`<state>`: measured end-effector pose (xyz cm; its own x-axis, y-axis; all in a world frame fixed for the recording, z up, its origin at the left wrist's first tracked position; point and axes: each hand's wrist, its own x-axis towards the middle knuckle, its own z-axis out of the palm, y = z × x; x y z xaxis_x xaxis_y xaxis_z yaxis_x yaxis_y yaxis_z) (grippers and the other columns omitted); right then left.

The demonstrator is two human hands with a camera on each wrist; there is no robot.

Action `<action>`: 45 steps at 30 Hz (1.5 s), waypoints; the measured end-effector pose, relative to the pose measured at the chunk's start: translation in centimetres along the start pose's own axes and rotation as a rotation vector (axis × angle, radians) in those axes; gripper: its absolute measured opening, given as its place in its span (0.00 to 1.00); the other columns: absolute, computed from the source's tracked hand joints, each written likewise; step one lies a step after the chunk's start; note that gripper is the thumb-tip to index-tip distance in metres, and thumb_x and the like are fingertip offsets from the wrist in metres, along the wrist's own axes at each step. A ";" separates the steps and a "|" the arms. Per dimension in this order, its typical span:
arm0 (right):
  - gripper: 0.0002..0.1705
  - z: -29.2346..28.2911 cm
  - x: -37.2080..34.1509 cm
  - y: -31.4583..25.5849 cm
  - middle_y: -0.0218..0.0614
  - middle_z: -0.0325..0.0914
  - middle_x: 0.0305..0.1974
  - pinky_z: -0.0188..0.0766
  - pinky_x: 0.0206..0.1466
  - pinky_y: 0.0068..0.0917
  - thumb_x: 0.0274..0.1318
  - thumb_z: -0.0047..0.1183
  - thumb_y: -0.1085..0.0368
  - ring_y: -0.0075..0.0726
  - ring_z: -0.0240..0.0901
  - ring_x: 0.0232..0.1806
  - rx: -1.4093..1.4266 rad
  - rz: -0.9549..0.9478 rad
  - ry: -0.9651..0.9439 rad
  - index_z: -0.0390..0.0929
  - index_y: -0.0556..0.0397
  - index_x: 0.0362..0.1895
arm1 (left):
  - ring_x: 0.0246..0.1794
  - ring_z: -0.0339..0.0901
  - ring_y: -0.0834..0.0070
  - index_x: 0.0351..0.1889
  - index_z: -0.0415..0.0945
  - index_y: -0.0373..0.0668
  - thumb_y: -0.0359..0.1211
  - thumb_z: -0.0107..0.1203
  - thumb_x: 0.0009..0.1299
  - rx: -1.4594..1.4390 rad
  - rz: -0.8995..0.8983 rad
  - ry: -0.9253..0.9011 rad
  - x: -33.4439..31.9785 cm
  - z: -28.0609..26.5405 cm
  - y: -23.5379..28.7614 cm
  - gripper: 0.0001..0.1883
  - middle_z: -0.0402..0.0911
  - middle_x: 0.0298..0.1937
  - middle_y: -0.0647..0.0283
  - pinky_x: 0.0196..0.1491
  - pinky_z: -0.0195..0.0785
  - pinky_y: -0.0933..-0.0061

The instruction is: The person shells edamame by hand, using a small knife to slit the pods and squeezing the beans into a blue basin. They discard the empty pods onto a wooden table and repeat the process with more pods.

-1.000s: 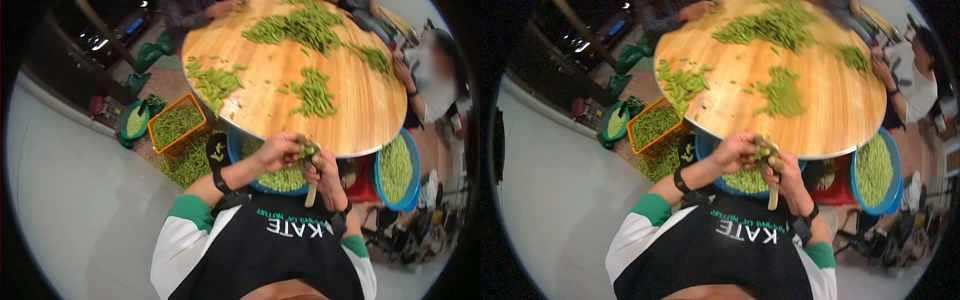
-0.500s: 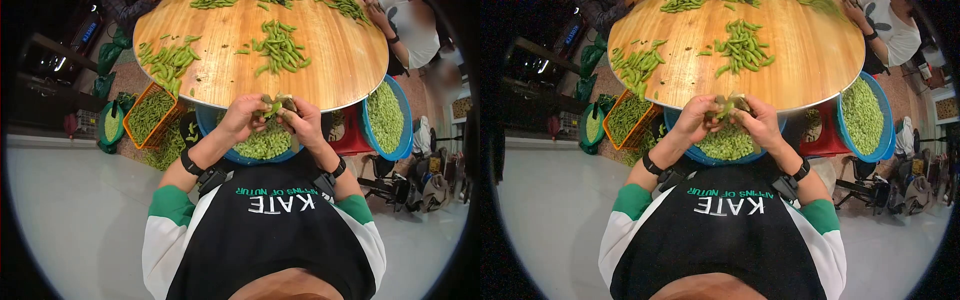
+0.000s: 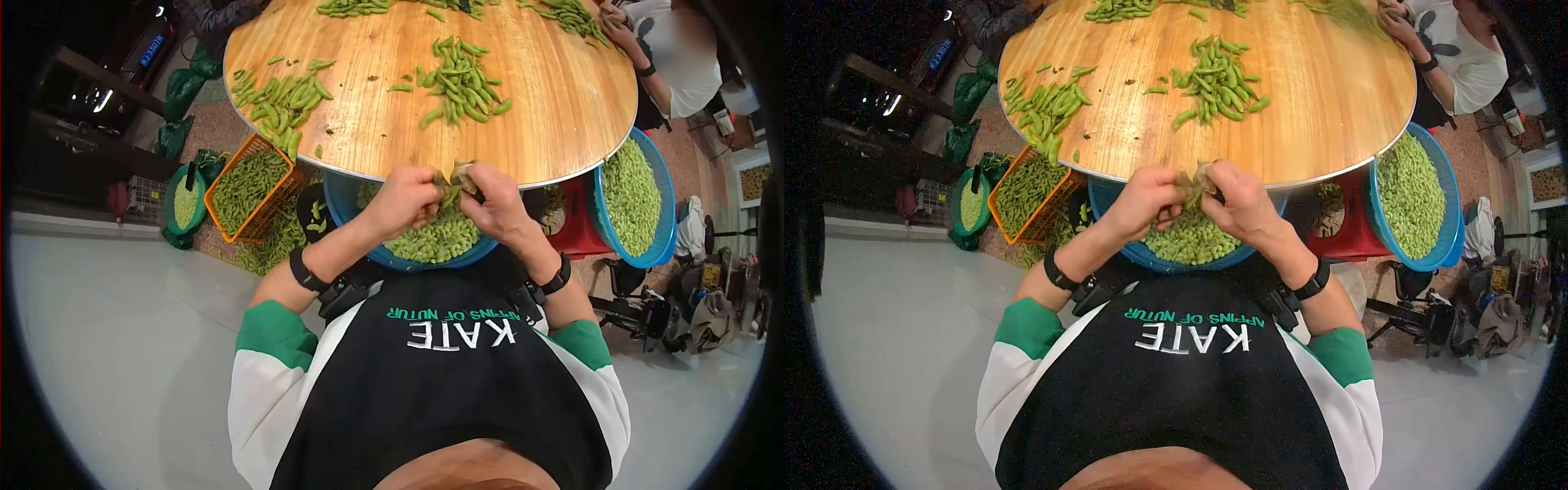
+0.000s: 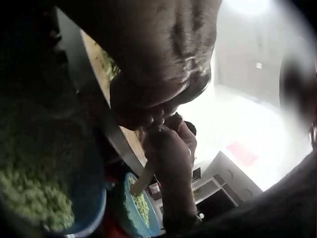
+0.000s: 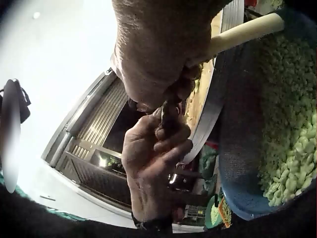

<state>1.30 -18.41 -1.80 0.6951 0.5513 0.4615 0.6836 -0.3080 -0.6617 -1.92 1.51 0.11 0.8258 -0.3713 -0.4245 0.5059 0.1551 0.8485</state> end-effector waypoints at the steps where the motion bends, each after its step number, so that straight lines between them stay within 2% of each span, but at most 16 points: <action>1: 0.11 0.1 -0.1 -0.3 0.48 0.72 0.28 0.69 0.32 0.33 0.48 0.57 0.72 0.49 0.73 0.29 0.023 0.037 0.034 0.71 0.58 0.37 | 0.16 0.66 0.79 0.28 0.71 0.39 0.30 0.51 0.66 0.225 0.109 0.063 -0.2 0.2 0.0 0.06 0.70 0.20 0.65 0.19 0.58 0.76; 2: 0.10 0.2 -0.4 -0.6 0.47 0.71 0.28 0.69 0.32 0.34 0.49 0.56 0.72 0.49 0.73 0.29 0.048 0.077 0.066 0.71 0.58 0.36 | 0.18 0.72 0.68 0.31 0.71 0.37 0.29 0.49 0.64 0.646 0.564 0.161 0.0 -0.6 -0.4 0.04 0.73 0.21 0.58 0.21 0.63 0.67; 4: 0.10 -0.5 -0.9 -1.7 0.46 0.71 0.27 0.68 0.32 0.35 0.49 0.56 0.72 0.51 0.73 0.29 0.196 0.222 0.027 0.71 0.58 0.36 | 0.25 0.76 0.57 0.33 0.72 0.37 0.27 0.48 0.60 1.126 0.915 0.599 -0.6 -2.0 1.5 0.05 0.74 0.24 0.51 0.26 0.66 0.61; 5: 0.10 -0.7 -1.1 -2.1 0.45 0.70 0.27 0.68 0.32 0.37 0.49 0.56 0.72 0.52 0.72 0.30 0.344 0.366 -0.016 0.71 0.58 0.36 | 0.30 0.75 0.50 0.33 0.73 0.39 0.25 0.47 0.59 1.249 0.821 0.705 -1.0 -2.8 2.9 0.06 0.77 0.29 0.50 0.33 0.68 0.59; 7: 0.10 -0.2 -1.6 -2.3 0.45 0.71 0.27 0.68 0.33 0.37 0.50 0.56 0.71 0.52 0.72 0.30 0.314 0.293 -0.062 0.71 0.59 0.37 | 0.35 0.75 0.51 0.33 0.73 0.39 0.26 0.50 0.58 1.510 0.700 0.792 0.3 -4.3 4.4 0.05 0.77 0.35 0.50 0.40 0.67 0.57; 9: 0.12 0.6 -2.0 -2.1 0.46 0.71 0.28 0.68 0.35 0.37 0.50 0.58 0.69 0.49 0.71 0.31 0.268 0.156 -0.116 0.72 0.60 0.38 | 0.40 0.73 0.51 0.33 0.75 0.39 0.28 0.54 0.58 1.690 0.981 0.989 2.1 -4.4 4.8 0.06 0.75 0.38 0.49 0.41 0.66 0.56; 11: 0.10 -0.2 -1.6 -3.3 0.47 0.70 0.29 0.68 0.36 0.37 0.52 0.55 0.68 0.50 0.70 0.32 0.168 0.200 -0.159 0.72 0.60 0.38 | 0.45 0.72 0.52 0.34 0.76 0.38 0.29 0.56 0.59 1.567 1.069 0.812 4.3 -4.0 4.2 0.07 0.74 0.39 0.49 0.42 0.67 0.56; 13: 0.11 0.4 -2.2 -2.3 0.45 0.71 0.28 0.68 0.36 0.36 0.54 0.52 0.68 0.46 0.70 0.30 0.247 0.243 -0.147 0.72 0.60 0.41 | 0.43 0.72 0.50 0.34 0.76 0.36 0.29 0.56 0.59 1.461 0.924 0.503 6.0 -3.0 3.4 0.07 0.73 0.38 0.49 0.43 0.68 0.55; 17: 0.16 -0.6 -2.2 -2.7 0.35 0.72 0.29 0.67 0.29 0.27 0.61 0.44 0.68 0.28 0.69 0.25 0.523 0.509 -0.147 0.70 0.59 0.52 | 0.40 0.73 0.48 0.33 0.75 0.33 0.27 0.55 0.60 1.473 0.817 0.493 8.5 -3.5 2.3 0.07 0.73 0.36 0.48 0.43 0.69 0.56; 18: 0.19 -0.6 -2.6 -2.2 0.27 0.72 0.30 0.60 0.21 0.14 0.66 0.40 0.67 0.15 0.63 0.22 0.710 0.597 -0.149 0.66 0.58 0.60 | 0.39 0.73 0.47 0.33 0.75 0.32 0.26 0.54 0.60 1.447 0.791 0.504 8.4 -3.7 2.4 0.06 0.73 0.35 0.47 0.43 0.70 0.56; 20: 0.20 -0.6 -2.5 -1.9 0.28 0.72 0.30 0.60 0.21 0.14 0.67 0.40 0.66 0.15 0.64 0.21 0.833 0.657 -0.072 0.66 0.56 0.60 | 0.38 0.74 0.47 0.33 0.74 0.31 0.25 0.54 0.60 1.425 0.762 0.520 7.8 -4.0 2.5 0.06 0.74 0.35 0.46 0.42 0.70 0.57; 23: 0.21 -0.2 -2.2 -1.4 0.30 0.72 0.30 0.60 0.20 0.14 0.67 0.40 0.66 0.17 0.63 0.20 0.999 0.689 0.055 0.64 0.55 0.63 | 0.37 0.77 0.60 0.36 0.74 0.31 0.24 0.52 0.63 1.056 0.651 0.345 5.5 -2.6 2.6 0.06 0.77 0.35 0.52 0.41 0.70 0.65; 26: 0.23 0.6 -1.7 -1.1 0.32 0.72 0.32 0.58 0.19 0.15 0.68 0.40 0.65 0.19 0.61 0.20 1.181 0.631 0.120 0.60 0.54 0.65 | 0.28 0.64 0.90 0.44 0.74 0.37 0.26 0.49 0.71 0.418 0.479 0.036 3.4 -0.3 2.1 0.07 0.73 0.33 0.74 0.31 0.60 0.86; 29: 0.21 0.2 -1.4 -1.5 0.33 0.71 0.33 0.57 0.19 0.16 0.68 0.40 0.63 0.20 0.60 0.21 1.288 0.587 0.087 0.62 0.54 0.62 | 0.29 0.66 0.89 0.42 0.73 0.36 0.27 0.49 0.71 0.360 0.458 0.026 2.5 0.6 1.3 0.06 0.74 0.33 0.73 0.31 0.61 0.85; 30: 0.21 0.2 -1.4 -1.6 0.33 0.71 0.33 0.57 0.19 0.16 0.68 0.40 0.63 0.20 0.60 0.21 1.287 0.590 0.087 0.62 0.54 0.62 | 0.37 0.72 0.83 0.42 0.72 0.32 0.26 0.49 0.71 0.353 0.431 0.004 2.5 0.5 1.1 0.07 0.78 0.35 0.65 0.39 0.68 0.78; 45: 0.21 -0.5 -1.3 -2.8 0.29 0.69 0.30 0.54 0.18 0.14 0.67 0.42 0.64 0.17 0.57 0.19 1.341 0.565 0.056 0.65 0.54 0.62 | 0.34 0.69 0.85 0.40 0.72 0.34 0.28 0.49 0.71 0.363 0.569 0.011 1.6 0.9 0.8 0.06 0.76 0.33 0.67 0.39 0.65 0.80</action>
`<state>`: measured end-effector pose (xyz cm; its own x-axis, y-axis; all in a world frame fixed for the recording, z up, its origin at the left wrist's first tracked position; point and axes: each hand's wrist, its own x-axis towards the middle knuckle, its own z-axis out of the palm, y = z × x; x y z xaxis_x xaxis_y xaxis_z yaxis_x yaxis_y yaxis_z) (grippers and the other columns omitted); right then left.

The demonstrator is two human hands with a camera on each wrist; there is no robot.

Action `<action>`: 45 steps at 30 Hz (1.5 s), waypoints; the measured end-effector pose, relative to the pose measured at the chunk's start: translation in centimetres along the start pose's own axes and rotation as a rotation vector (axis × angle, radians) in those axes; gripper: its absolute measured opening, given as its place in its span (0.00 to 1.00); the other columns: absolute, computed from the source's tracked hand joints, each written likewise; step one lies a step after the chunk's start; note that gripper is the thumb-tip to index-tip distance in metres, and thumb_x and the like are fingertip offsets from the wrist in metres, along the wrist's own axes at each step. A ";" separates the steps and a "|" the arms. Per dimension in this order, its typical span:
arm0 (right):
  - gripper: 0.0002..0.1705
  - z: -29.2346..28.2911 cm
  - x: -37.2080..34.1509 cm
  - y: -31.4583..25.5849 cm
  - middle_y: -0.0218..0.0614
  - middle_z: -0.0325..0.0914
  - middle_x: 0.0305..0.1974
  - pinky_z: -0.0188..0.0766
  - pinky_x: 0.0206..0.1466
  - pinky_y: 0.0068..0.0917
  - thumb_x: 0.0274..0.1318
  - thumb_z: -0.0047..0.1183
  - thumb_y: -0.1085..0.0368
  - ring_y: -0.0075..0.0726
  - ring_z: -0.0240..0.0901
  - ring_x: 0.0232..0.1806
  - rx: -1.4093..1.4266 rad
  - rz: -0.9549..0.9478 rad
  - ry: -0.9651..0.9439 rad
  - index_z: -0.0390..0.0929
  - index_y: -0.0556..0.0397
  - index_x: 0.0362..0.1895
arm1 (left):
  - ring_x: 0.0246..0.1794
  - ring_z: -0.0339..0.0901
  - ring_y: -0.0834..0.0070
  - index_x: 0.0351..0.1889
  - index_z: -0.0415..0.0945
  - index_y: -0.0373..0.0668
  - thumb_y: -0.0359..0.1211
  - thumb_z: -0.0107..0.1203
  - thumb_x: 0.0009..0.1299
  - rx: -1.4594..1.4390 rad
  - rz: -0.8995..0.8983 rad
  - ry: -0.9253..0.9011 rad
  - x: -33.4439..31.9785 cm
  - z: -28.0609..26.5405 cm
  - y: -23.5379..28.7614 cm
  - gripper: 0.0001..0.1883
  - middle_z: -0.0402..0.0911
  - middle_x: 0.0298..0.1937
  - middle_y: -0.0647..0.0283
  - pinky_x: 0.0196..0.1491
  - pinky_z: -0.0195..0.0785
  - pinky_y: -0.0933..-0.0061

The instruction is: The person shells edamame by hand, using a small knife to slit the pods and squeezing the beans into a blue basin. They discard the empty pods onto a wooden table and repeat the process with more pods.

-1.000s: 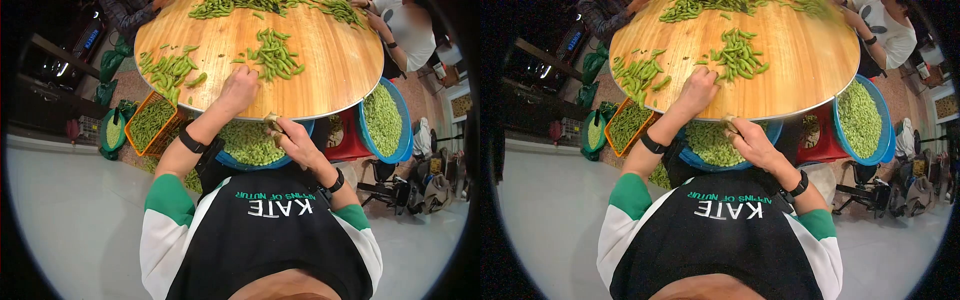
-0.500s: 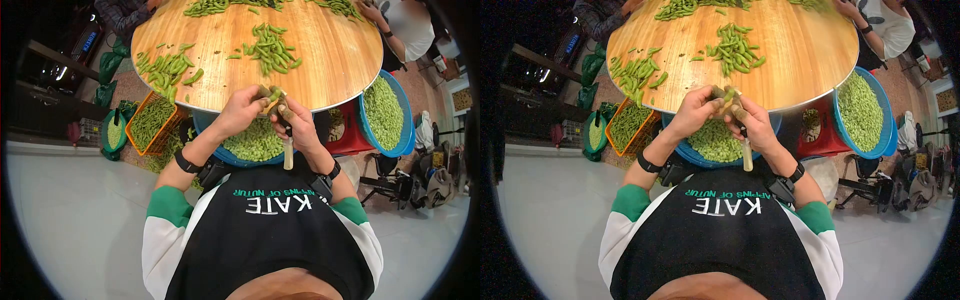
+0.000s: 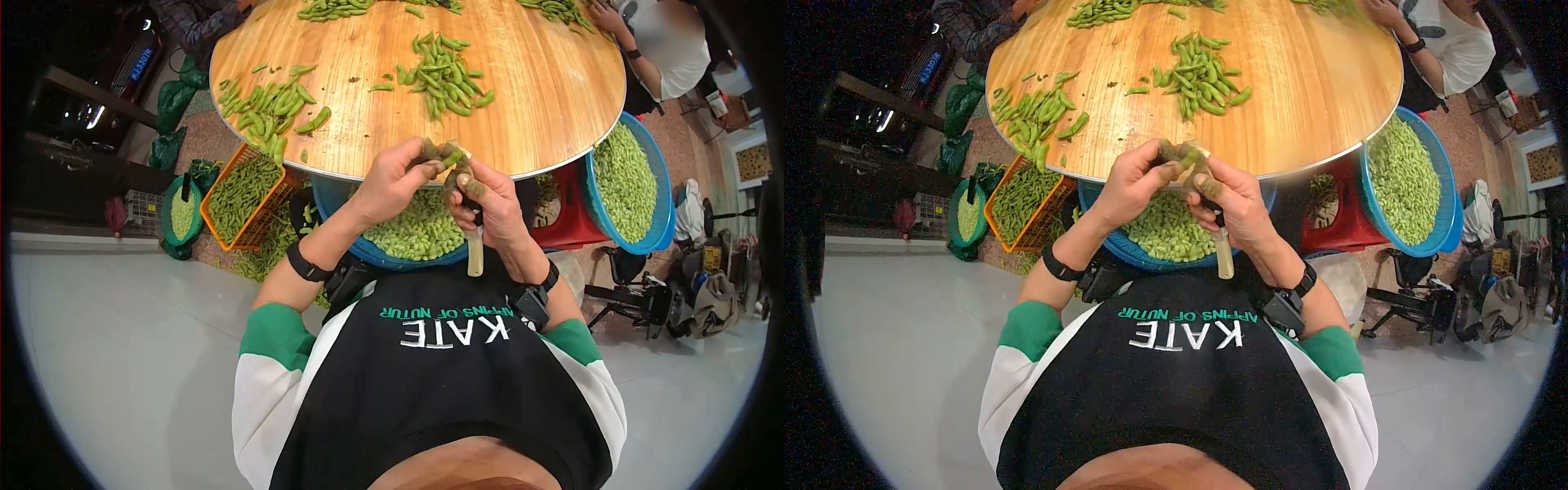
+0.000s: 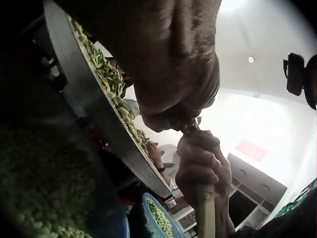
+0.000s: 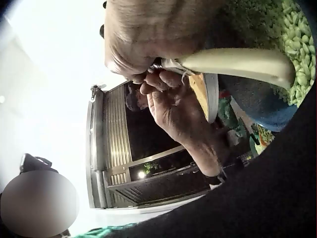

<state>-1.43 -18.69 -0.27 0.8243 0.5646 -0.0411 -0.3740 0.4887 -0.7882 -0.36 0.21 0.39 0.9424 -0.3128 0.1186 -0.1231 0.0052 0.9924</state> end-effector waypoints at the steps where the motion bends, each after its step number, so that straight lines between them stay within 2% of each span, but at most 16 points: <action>1: 0.20 0.0 0.0 0.0 0.29 0.69 0.29 0.54 0.18 0.14 0.67 0.42 0.64 0.17 0.57 0.19 0.003 0.013 0.012 0.66 0.54 0.61 | 0.34 0.69 0.85 0.40 0.72 0.34 0.28 0.49 0.71 -0.002 0.001 0.000 0.1 -0.2 -0.5 0.06 0.76 0.33 0.67 0.39 0.65 0.80; 4: 0.19 -0.3 -0.1 0.2 0.29 0.68 0.27 0.53 0.17 0.14 0.66 0.43 0.65 0.17 0.56 0.18 0.091 0.057 0.001 0.68 0.54 0.59 | 0.31 0.69 0.86 0.42 0.74 0.36 0.28 0.50 0.71 -0.297 -0.059 -0.127 0.5 -1.1 -1.7 0.06 0.75 0.32 0.67 0.33 0.64 0.81; 6: 0.18 -0.9 0.0 0.4 0.29 0.68 0.26 0.52 0.16 0.14 0.66 0.44 0.64 0.17 0.56 0.18 0.171 0.087 -0.026 0.69 0.55 0.58 | 0.28 0.68 0.85 0.43 0.75 0.38 0.29 0.51 0.71 -0.620 -0.311 -0.225 0.5 -1.4 -1.5 0.07 0.74 0.31 0.69 0.28 0.61 0.82; 9: 0.18 -1.5 -0.3 0.4 0.31 0.66 0.26 0.51 0.14 0.14 0.65 0.46 0.63 0.17 0.54 0.16 0.346 0.194 -0.200 0.69 0.55 0.56 | 0.26 0.67 0.85 0.46 0.75 0.39 0.31 0.51 0.72 -0.881 -0.363 -0.360 0.4 -1.4 -2.1 0.08 0.73 0.30 0.71 0.24 0.58 0.81; 13: 0.24 -2.0 0.3 1.0 0.31 0.65 0.30 0.51 0.16 0.11 0.64 0.46 0.65 0.17 0.54 0.19 0.466 0.207 -0.029 0.64 0.52 0.63 | 0.24 0.68 0.78 0.41 0.74 0.38 0.31 0.53 0.70 -0.616 -0.471 -0.137 0.1 -0.7 -1.6 0.06 0.72 0.28 0.67 0.24 0.60 0.76; 15: 0.24 -1.5 0.3 0.9 0.31 0.65 0.30 0.51 0.16 0.11 0.63 0.45 0.65 0.17 0.54 0.19 0.491 0.205 -0.021 0.63 0.51 0.63 | 0.25 0.70 0.65 0.34 0.70 0.38 0.28 0.55 0.65 0.596 0.348 0.027 -0.2 -0.2 -1.5 0.05 0.70 0.27 0.58 0.27 0.64 0.68; 16: 0.24 -1.3 0.4 0.8 0.31 0.65 0.31 0.52 0.16 0.11 0.63 0.45 0.65 0.17 0.54 0.20 0.515 0.206 -0.015 0.63 0.50 0.64 | 0.25 0.70 0.65 0.34 0.70 0.38 0.28 0.55 0.65 0.597 0.347 0.029 -0.2 -0.1 -1.2 0.05 0.70 0.27 0.58 0.27 0.64 0.68; 18: 0.25 -1.3 0.5 1.1 0.31 0.65 0.31 0.52 0.16 0.11 0.63 0.45 0.65 0.17 0.54 0.20 0.574 0.216 -0.043 0.62 0.49 0.64 | 0.29 0.69 0.55 0.29 0.66 0.37 0.25 0.55 0.59 0.895 0.643 0.110 -0.2 0.1 -0.7 0.07 0.68 0.28 0.52 0.31 0.65 0.63; 23: 0.26 -0.6 0.8 1.1 0.31 0.64 0.30 0.53 0.17 0.12 0.62 0.46 0.65 0.18 0.54 0.19 0.718 0.213 -0.062 0.61 0.48 0.65 | 0.30 0.70 0.56 0.30 0.67 0.36 0.23 0.54 0.59 1.009 0.628 0.174 -0.4 0.7 -1.7 0.06 0.68 0.29 0.52 0.32 0.66 0.63; 25: 0.25 -0.2 0.7 1.2 0.32 0.65 0.31 0.54 0.17 0.13 0.62 0.47 0.65 0.18 0.55 0.19 0.601 0.136 -0.005 0.62 0.49 0.64 | 0.29 0.71 0.57 0.30 0.69 0.36 0.23 0.53 0.61 0.931 0.583 0.223 -0.2 1.3 -1.2 0.04 0.70 0.30 0.51 0.31 0.66 0.65; 27: 0.24 0.0 0.7 0.6 0.33 0.66 0.31 0.55 0.17 0.13 0.63 0.47 0.65 0.19 0.55 0.19 0.503 0.108 0.023 0.63 0.50 0.63 | 0.26 0.72 0.66 0.32 0.73 0.34 0.24 0.51 0.66 0.265 0.234 0.244 -0.2 1.8 -0.3 0.03 0.75 0.29 0.55 0.29 0.65 0.70; 30: 0.21 -0.5 0.7 0.8 0.35 0.68 0.31 0.55 0.17 0.13 0.64 0.46 0.65 0.19 0.56 0.19 0.341 0.067 0.057 0.65 0.52 0.61 | 0.23 0.71 0.78 0.34 0.76 0.34 0.28 0.51 0.70 -0.097 0.002 0.214 0.0 1.9 0.1 0.06 0.77 0.27 0.62 0.27 0.63 0.77; 34: 0.19 -0.3 0.5 1.0 0.34 0.71 0.31 0.56 0.17 0.13 0.65 0.45 0.65 0.19 0.59 0.20 0.312 0.012 0.038 0.67 0.55 0.59 | 0.22 0.67 0.87 0.32 0.76 0.35 0.29 0.50 0.71 -0.182 -0.143 0.161 0.2 1.1 -0.5 0.08 0.74 0.24 0.70 0.24 0.60 0.82; 36: 0.20 -0.2 0.6 1.0 0.33 0.71 0.31 0.56 0.18 0.13 0.65 0.45 0.66 0.18 0.59 0.20 0.135 -0.029 0.065 0.67 0.53 0.60 | 0.19 0.64 0.89 0.30 0.75 0.37 0.30 0.50 0.71 -0.587 -0.270 0.096 0.5 0.9 -0.9 0.09 0.73 0.23 0.71 0.22 0.56 0.85; 41: 0.19 -0.7 1.0 1.4 0.27 0.72 0.29 0.58 0.20 0.15 0.63 0.46 0.71 0.16 0.61 0.21 -0.296 -0.134 0.230 0.69 0.55 0.59 | 0.19 0.66 0.85 0.28 0.73 0.35 0.29 0.49 0.69 -0.146 -0.152 0.186 0.4 1.7 -1.5 0.09 0.73 0.20 0.67 0.21 0.58 0.78; 45: 0.21 -0.8 1.4 0.9 0.37 0.72 0.30 0.68 0.28 0.27 0.53 0.53 0.74 0.33 0.69 0.26 -1.032 -0.528 0.328 0.70 0.60 0.53 | 0.18 0.72 0.72 0.29 0.71 0.32 0.28 0.50 0.65 0.202 0.051 0.261 0.0 2.3 -1.6 0.07 0.72 0.18 0.53 0.24 0.63 0.67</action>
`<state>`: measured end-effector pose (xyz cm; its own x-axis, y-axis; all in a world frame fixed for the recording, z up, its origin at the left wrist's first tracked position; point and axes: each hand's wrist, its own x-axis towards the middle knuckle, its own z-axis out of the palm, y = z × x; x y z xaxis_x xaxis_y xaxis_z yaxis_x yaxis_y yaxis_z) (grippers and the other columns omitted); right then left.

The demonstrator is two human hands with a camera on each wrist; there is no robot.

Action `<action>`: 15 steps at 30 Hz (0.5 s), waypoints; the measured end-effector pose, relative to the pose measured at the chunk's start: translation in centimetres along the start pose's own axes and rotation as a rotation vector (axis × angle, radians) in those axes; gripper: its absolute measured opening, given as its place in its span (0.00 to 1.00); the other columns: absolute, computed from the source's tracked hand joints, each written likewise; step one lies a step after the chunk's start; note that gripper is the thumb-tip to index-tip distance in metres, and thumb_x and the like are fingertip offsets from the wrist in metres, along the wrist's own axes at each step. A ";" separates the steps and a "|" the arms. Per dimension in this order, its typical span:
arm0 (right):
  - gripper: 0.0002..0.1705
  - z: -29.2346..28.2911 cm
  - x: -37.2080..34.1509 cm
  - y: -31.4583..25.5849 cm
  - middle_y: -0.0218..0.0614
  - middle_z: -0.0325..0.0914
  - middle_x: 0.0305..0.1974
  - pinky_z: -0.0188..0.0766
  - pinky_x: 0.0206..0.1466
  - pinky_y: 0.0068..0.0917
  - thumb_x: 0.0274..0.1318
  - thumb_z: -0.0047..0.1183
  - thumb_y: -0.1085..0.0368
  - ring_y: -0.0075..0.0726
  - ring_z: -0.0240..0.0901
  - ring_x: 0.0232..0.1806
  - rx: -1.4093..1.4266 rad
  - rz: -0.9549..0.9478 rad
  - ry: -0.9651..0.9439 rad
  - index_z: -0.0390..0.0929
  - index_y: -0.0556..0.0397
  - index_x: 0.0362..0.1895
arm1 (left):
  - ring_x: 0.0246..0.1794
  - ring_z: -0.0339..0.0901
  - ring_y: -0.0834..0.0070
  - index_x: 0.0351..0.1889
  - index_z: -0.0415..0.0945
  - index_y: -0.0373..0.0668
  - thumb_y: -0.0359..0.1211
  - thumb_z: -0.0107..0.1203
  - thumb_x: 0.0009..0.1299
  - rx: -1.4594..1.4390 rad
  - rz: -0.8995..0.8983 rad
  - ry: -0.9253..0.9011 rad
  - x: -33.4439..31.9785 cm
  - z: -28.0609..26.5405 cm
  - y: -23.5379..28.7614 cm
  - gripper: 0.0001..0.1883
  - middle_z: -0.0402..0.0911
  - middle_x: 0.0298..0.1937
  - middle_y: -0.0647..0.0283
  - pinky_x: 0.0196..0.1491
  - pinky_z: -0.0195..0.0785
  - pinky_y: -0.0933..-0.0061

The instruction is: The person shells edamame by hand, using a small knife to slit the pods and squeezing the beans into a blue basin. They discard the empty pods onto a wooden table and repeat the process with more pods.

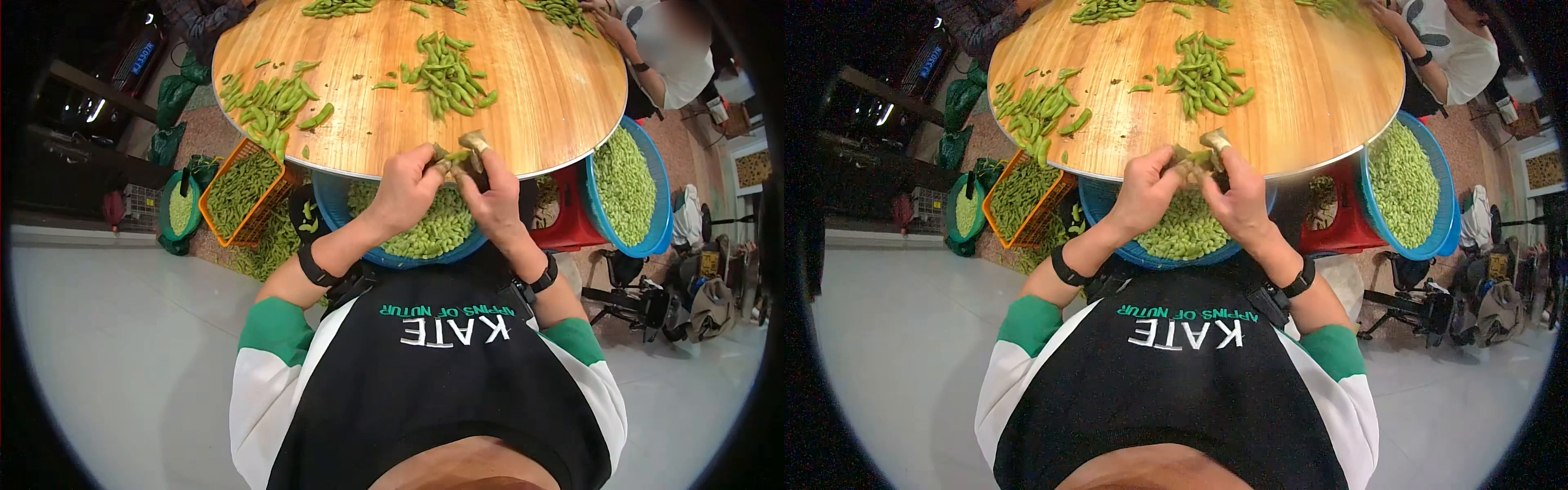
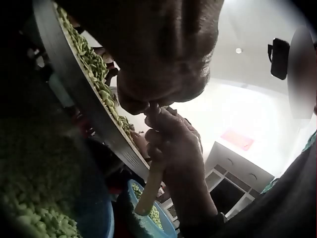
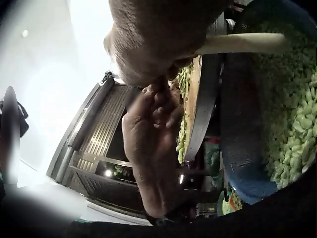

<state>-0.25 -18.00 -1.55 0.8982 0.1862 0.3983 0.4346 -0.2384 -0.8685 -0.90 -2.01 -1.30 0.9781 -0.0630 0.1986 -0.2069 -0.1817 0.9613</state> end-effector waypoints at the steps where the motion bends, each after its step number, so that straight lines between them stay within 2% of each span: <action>1: 0.22 -0.1 0.0 0.1 0.39 0.71 0.29 0.68 0.31 0.30 0.49 0.55 0.75 0.39 0.70 0.27 -0.238 -0.165 -0.008 0.70 0.60 0.52 | 0.18 0.72 0.72 0.29 0.71 0.32 0.28 0.50 0.65 0.001 0.000 0.000 -0.1 -0.1 0.5 0.07 0.72 0.18 0.53 0.24 0.63 0.67; 3: 0.22 0.0 0.2 0.2 0.42 0.70 0.29 0.68 0.31 0.31 0.47 0.56 0.75 0.43 0.70 0.28 -0.249 -0.233 -0.002 0.71 0.60 0.50 | 0.20 0.74 0.58 0.30 0.72 0.31 0.27 0.49 0.63 0.162 0.034 -0.036 -0.2 -0.5 1.9 0.06 0.71 0.20 0.46 0.25 0.63 0.63; 4: 0.22 0.0 0.4 0.2 0.45 0.68 0.29 0.68 0.30 0.33 0.45 0.56 0.76 0.47 0.70 0.28 -0.258 -0.300 0.005 0.71 0.60 0.48 | 0.20 0.74 0.58 0.30 0.72 0.31 0.27 0.49 0.63 0.164 0.037 -0.030 -0.1 -0.6 2.0 0.06 0.71 0.20 0.46 0.25 0.63 0.63; 6: 0.20 -0.2 0.2 0.7 0.46 0.68 0.30 0.68 0.31 0.34 0.44 0.55 0.77 0.49 0.70 0.29 -0.189 -0.264 -0.047 0.71 0.60 0.46 | 0.23 0.74 0.50 0.28 0.71 0.31 0.27 0.49 0.62 0.220 -0.028 -0.080 -0.1 -1.0 2.1 0.06 0.72 0.22 0.43 0.26 0.63 0.61; 8: 0.19 -0.1 0.1 0.8 0.47 0.69 0.31 0.68 0.31 0.36 0.43 0.54 0.78 0.51 0.70 0.29 -0.125 -0.223 -0.099 0.71 0.60 0.44 | 0.22 0.73 0.49 0.27 0.71 0.31 0.27 0.50 0.62 0.205 -0.044 -0.078 -0.4 -1.0 2.0 0.07 0.72 0.22 0.43 0.25 0.63 0.60; 10: 0.16 0.1 0.2 -0.1 0.49 0.69 0.31 0.69 0.31 0.38 0.43 0.52 0.79 0.54 0.70 0.30 -0.291 -0.308 -0.054 0.71 0.60 0.41 | 0.22 0.73 0.49 0.26 0.70 0.31 0.28 0.50 0.61 0.185 -0.059 -0.082 -0.7 -1.0 2.2 0.07 0.72 0.21 0.43 0.25 0.63 0.59; 12: 0.15 0.2 0.3 0.2 0.48 0.69 0.30 0.69 0.31 0.39 0.43 0.52 0.79 0.55 0.70 0.30 -0.286 -0.314 -0.025 0.71 0.59 0.40 | 0.20 0.73 0.70 0.30 0.75 0.34 0.29 0.52 0.63 0.344 -0.063 -0.146 -1.0 -1.4 2.6 0.06 0.74 0.20 0.53 0.26 0.64 0.70; 13: 0.14 0.3 0.4 0.4 0.48 0.69 0.30 0.69 0.32 0.39 0.43 0.52 0.79 0.56 0.70 0.31 -0.280 -0.319 0.003 0.71 0.59 0.39 | 0.20 0.73 0.70 0.30 0.75 0.34 0.29 0.52 0.63 0.344 -0.061 -0.140 -1.2 -1.6 2.7 0.06 0.74 0.20 0.53 0.26 0.64 0.70; 15: 0.14 0.1 0.3 1.0 0.48 0.69 0.30 0.68 0.31 0.39 0.44 0.52 0.78 0.55 0.70 0.30 -0.239 -0.267 0.019 0.72 0.58 0.38 | 0.21 0.74 0.66 0.33 0.75 0.35 0.28 0.52 0.61 0.391 0.075 -0.156 -1.6 -2.0 2.9 0.06 0.73 0.21 0.51 0.27 0.65 0.67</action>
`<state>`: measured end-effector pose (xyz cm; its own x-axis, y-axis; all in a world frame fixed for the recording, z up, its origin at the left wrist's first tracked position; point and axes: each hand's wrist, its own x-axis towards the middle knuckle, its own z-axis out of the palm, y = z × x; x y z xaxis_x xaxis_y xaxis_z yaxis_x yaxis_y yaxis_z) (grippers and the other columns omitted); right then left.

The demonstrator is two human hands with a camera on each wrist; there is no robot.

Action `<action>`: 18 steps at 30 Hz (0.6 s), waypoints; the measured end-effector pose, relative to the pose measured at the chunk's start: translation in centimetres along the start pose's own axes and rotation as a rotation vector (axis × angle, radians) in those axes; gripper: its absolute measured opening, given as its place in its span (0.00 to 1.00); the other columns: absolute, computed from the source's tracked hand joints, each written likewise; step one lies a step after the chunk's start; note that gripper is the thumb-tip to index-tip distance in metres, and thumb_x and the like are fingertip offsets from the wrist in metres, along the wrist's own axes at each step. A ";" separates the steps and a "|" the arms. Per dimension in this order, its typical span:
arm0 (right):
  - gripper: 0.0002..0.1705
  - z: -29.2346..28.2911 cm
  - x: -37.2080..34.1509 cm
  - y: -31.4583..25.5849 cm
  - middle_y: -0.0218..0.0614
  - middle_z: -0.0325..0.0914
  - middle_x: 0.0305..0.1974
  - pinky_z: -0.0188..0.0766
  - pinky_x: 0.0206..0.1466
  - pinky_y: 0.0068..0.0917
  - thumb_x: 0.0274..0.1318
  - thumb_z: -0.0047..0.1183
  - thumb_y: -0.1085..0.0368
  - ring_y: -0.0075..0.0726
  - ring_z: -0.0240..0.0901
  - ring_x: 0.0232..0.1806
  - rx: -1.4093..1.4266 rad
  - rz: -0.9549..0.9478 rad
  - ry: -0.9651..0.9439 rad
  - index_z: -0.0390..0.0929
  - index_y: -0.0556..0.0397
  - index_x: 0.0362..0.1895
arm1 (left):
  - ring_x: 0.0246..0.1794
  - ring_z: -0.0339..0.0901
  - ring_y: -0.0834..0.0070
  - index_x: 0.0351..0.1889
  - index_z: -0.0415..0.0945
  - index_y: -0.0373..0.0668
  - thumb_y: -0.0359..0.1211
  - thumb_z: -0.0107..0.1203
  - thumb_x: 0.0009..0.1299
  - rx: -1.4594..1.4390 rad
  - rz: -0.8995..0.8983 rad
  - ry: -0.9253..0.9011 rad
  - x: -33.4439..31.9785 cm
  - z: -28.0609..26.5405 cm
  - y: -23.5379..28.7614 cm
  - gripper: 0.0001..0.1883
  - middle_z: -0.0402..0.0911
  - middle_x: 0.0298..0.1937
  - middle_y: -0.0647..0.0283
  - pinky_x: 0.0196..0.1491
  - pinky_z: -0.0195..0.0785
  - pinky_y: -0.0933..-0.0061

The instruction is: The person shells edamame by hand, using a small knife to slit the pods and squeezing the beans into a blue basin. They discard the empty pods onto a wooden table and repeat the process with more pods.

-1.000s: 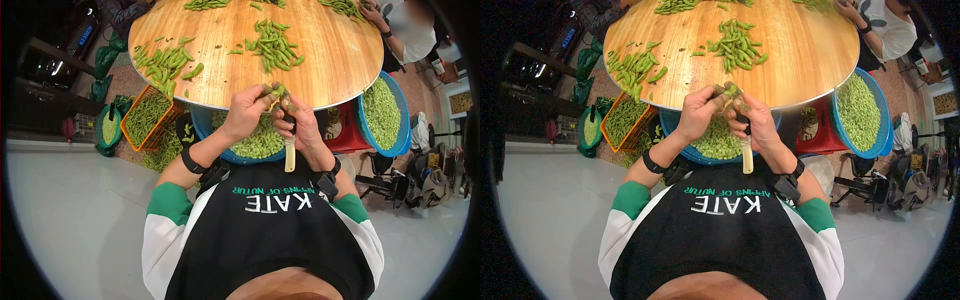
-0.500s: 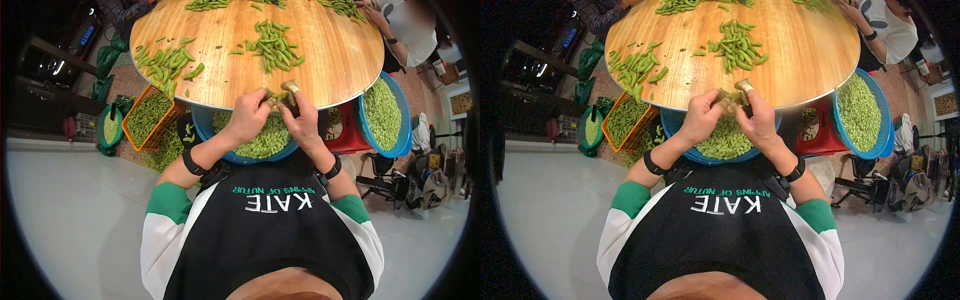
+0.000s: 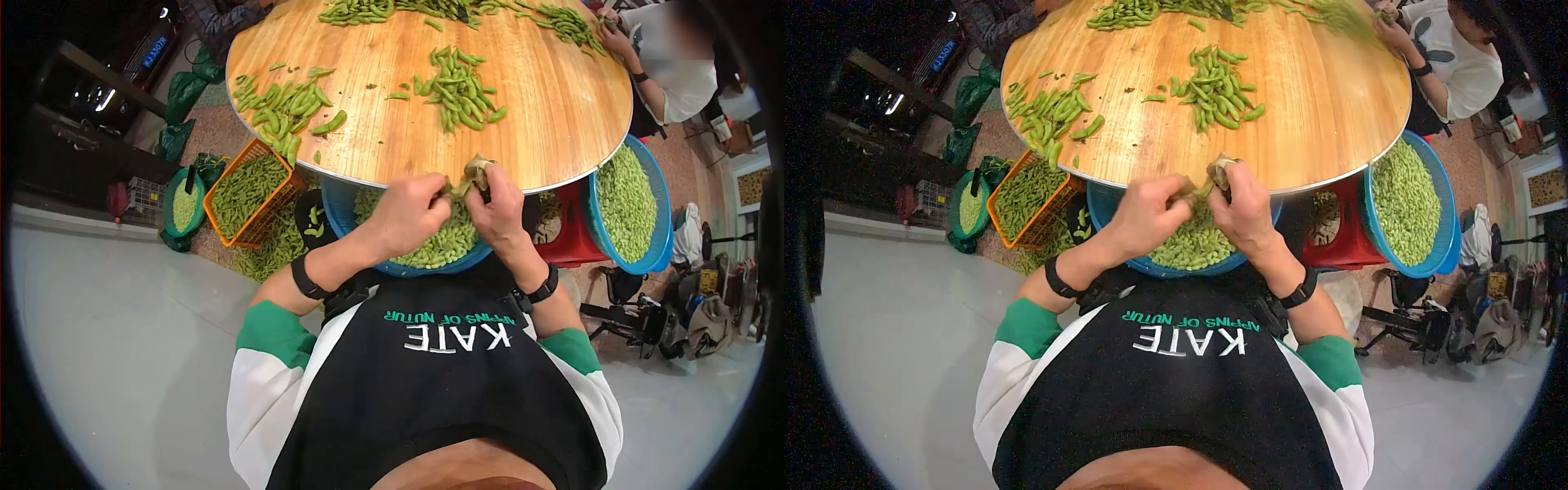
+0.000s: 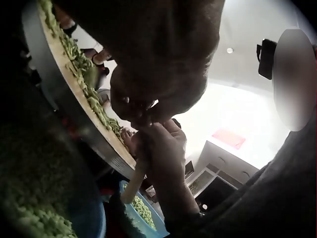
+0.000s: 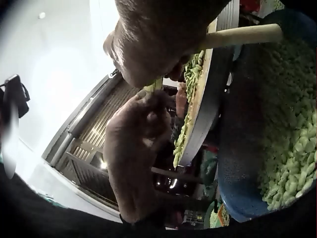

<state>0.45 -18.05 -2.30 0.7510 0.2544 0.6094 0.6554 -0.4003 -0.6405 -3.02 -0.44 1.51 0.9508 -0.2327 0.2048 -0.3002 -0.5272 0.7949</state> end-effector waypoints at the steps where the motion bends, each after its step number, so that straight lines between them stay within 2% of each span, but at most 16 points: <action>1: 0.14 -0.3 -0.1 0.3 0.47 0.68 0.30 0.68 0.31 0.40 0.44 0.53 0.78 0.55 0.70 0.29 0.059 0.023 -0.082 0.72 0.58 0.39 | 0.21 0.74 0.65 0.35 0.75 0.36 0.27 0.52 0.61 0.150 0.102 0.106 0.1 -0.8 -0.4 0.06 0.73 0.22 0.52 0.27 0.66 0.65; 2: 0.14 -0.6 -0.2 0.5 0.47 0.68 0.29 0.68 0.31 0.40 0.44 0.53 0.77 0.55 0.70 0.29 0.117 0.048 -0.161 0.72 0.57 0.39 | 0.22 0.75 0.63 0.37 0.76 0.37 0.27 0.51 0.61 0.299 0.207 0.209 0.4 -2.1 -1.1 0.08 0.73 0.22 0.53 0.27 0.67 0.64; 3: 0.14 -1.2 -0.2 0.2 0.47 0.68 0.29 0.68 0.31 0.40 0.44 0.53 0.77 0.55 0.70 0.29 0.116 0.049 -0.155 0.72 0.57 0.39 | 0.24 0.74 0.59 0.35 0.75 0.38 0.27 0.51 0.60 0.461 0.166 0.290 1.0 -3.6 -1.6 0.07 0.74 0.24 0.53 0.29 0.68 0.60; 4: 0.14 -2.0 0.0 -0.6 0.47 0.68 0.29 0.68 0.31 0.41 0.44 0.54 0.75 0.55 0.70 0.28 0.139 0.014 -0.282 0.72 0.57 0.39 | 0.26 0.74 0.55 0.33 0.75 0.39 0.27 0.50 0.59 0.623 0.122 0.372 1.8 -5.2 -2.3 0.06 0.74 0.26 0.53 0.31 0.68 0.57; 5: 0.14 -2.4 -0.2 -1.1 0.47 0.68 0.29 0.68 0.31 0.41 0.44 0.55 0.74 0.56 0.70 0.28 0.164 -0.020 -0.414 0.72 0.57 0.40 | 0.30 0.75 0.57 0.34 0.76 0.39 0.28 0.51 0.59 0.853 0.146 0.427 2.8 -7.0 -3.8 0.07 0.75 0.27 0.53 0.34 0.69 0.57; 6: 0.14 -2.4 -0.7 -1.2 0.47 0.68 0.29 0.68 0.31 0.41 0.44 0.55 0.74 0.56 0.70 0.28 0.168 -0.016 -0.415 0.72 0.57 0.40 | 0.34 0.75 0.58 0.36 0.77 0.40 0.29 0.51 0.60 1.085 0.169 0.478 3.7 -8.1 -5.0 0.08 0.75 0.28 0.54 0.37 0.69 0.58; 7: 0.15 -2.2 -1.1 -1.2 0.47 0.68 0.29 0.69 0.31 0.42 0.45 0.55 0.72 0.56 0.71 0.29 0.121 -0.043 -0.452 0.72 0.57 0.41 | 0.34 0.75 0.58 0.36 0.77 0.40 0.29 0.51 0.60 1.087 0.170 0.474 4.5 -8.0 -5.6 0.08 0.75 0.28 0.54 0.37 0.69 0.58; 9: 0.18 -2.0 -1.1 -1.3 0.47 0.69 0.29 0.69 0.32 0.43 0.45 0.56 0.68 0.57 0.71 0.30 0.060 -0.047 -0.508 0.71 0.57 0.44 | 0.43 0.73 0.57 0.35 0.78 0.39 0.31 0.52 0.60 0.924 0.167 0.388 6.2 -7.2 -6.3 0.08 0.76 0.32 0.52 0.43 0.68 0.57; 11: 0.20 -2.0 -1.1 -1.2 0.47 0.71 0.32 0.70 0.34 0.39 0.45 0.55 0.71 0.55 0.71 0.32 0.043 -0.004 -0.529 0.71 0.58 0.47 | 0.47 0.71 0.54 0.32 0.78 0.37 0.32 0.53 0.61 0.476 0.124 0.200 7.5 -4.2 -6.0 0.08 0.76 0.37 0.48 0.47 0.67 0.56; 13: 0.22 -1.7 -1.2 -0.9 0.47 0.73 0.35 0.70 0.36 0.35 0.46 0.53 0.74 0.53 0.71 0.34 0.028 0.039 -0.560 0.71 0.58 0.49 | 0.46 0.72 0.53 0.30 0.78 0.36 0.33 0.54 0.60 0.569 0.111 0.248 8.7 -0.7 -5.8 0.09 0.76 0.39 0.47 0.49 0.67 0.56; 15: 0.18 -1.4 -1.4 -0.3 0.48 0.72 0.30 0.69 0.33 0.41 0.50 0.51 0.72 0.55 0.72 0.29 0.136 0.027 -0.437 0.70 0.59 0.48 | 0.47 0.71 0.52 0.30 0.78 0.36 0.34 0.54 0.60 0.548 0.063 0.273 9.7 1.0 -6.0 0.09 0.76 0.39 0.46 0.49 0.67 0.56; 16: 0.18 -1.6 -1.4 -0.3 0.48 0.72 0.30 0.69 0.33 0.41 0.50 0.51 0.72 0.55 0.72 0.29 0.132 0.027 -0.436 0.70 0.59 0.48 | 0.48 0.71 0.52 0.30 0.77 0.35 0.34 0.55 0.60 0.533 0.015 0.294 10.2 1.4 -6.1 0.10 0.76 0.38 0.46 0.50 0.67 0.56; 18: 0.21 -1.9 -1.5 -0.4 0.45 0.75 0.30 0.70 0.33 0.37 0.54 0.47 0.74 0.46 0.73 0.27 0.324 0.272 -0.373 0.68 0.59 0.54 | 0.48 0.71 0.51 0.31 0.77 0.35 0.34 0.55 0.60 0.503 -0.040 0.242 10.9 1.3 -6.1 0.10 0.76 0.38 0.46 0.50 0.67 0.55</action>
<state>-1.10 -20.01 -2.10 0.8357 0.4970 0.2336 0.3813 -0.2190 -0.8981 9.09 -0.85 -1.89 0.9350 -0.0413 0.3523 -0.2068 -0.8704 0.4467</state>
